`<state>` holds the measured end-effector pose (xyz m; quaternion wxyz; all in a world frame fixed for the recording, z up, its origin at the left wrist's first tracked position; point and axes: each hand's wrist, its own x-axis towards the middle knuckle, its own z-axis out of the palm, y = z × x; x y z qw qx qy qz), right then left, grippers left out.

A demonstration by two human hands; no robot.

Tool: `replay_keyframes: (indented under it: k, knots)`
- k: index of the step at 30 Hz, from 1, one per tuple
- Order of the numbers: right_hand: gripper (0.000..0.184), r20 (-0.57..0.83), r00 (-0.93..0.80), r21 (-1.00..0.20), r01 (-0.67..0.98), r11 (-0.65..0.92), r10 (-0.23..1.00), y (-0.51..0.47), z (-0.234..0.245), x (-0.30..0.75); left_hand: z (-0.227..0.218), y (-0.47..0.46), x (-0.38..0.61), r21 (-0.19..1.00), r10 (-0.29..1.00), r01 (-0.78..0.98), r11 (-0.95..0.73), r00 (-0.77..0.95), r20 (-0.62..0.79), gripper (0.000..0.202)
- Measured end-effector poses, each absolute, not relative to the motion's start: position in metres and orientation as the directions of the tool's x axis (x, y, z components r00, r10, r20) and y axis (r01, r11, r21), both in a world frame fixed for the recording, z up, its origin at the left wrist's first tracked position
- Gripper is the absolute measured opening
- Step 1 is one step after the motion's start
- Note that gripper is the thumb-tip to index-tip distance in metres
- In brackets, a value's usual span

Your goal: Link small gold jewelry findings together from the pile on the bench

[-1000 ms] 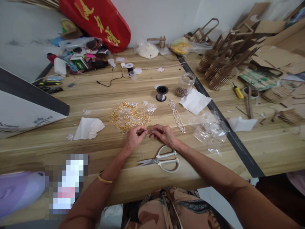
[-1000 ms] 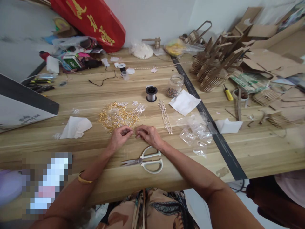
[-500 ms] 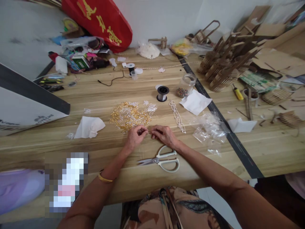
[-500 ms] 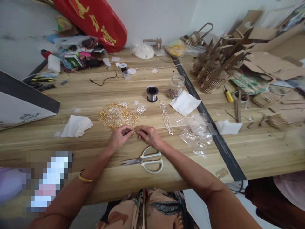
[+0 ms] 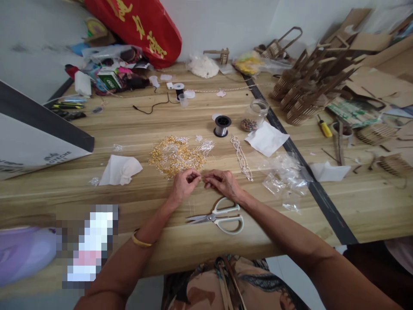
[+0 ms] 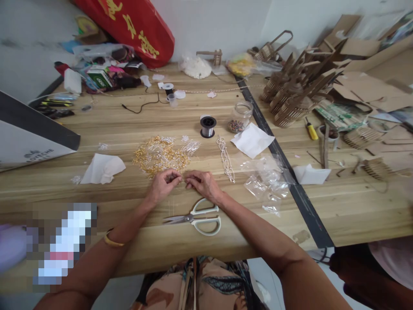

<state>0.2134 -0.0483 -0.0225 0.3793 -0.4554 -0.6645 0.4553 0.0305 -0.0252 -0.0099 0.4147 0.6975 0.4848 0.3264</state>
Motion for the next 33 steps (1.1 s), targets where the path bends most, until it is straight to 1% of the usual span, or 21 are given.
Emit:
replay_keyframes:
  k: [4, 9, 23, 29, 33]
  knots:
    - [0.024, 0.110, -0.308, -0.943, 0.267, 0.197, 0.945, -0.0487, -0.0173, 0.2124, -0.0084, -0.0253, 0.0305, 0.885, 0.948, 0.424, -0.193, 0.313, 0.057, 0.007]
    - [0.022, 0.150, -0.330, -0.931, 0.271, 0.245, 0.932, -0.0490, -0.0160, 0.2109, -0.0089, -0.0255, 0.0311, 0.909, 0.938, 0.366, -0.198, 0.341, 0.067, 0.011]
    - [0.018, 0.186, -0.322, -0.913, 0.292, 0.284, 0.928, -0.0491, -0.0178, 0.2103, -0.0078, -0.0269, 0.0325, 0.887, 0.909, 0.387, -0.251, 0.410, 0.078, 0.008]
    - [0.016, 0.200, -0.327, -0.905, 0.301, 0.302, 0.924, -0.0500, -0.0156, 0.2101, -0.0119, -0.0250, 0.0310, 0.883, 0.913, 0.397, -0.251, 0.401, 0.079, 0.008]
    - [0.015, 0.201, -0.333, -0.911, 0.284, 0.301, 0.921, -0.0502, -0.0162, 0.2105, -0.0143, -0.0232, 0.0304, 0.900, 0.915, 0.364, -0.238, 0.395, 0.081, 0.008]
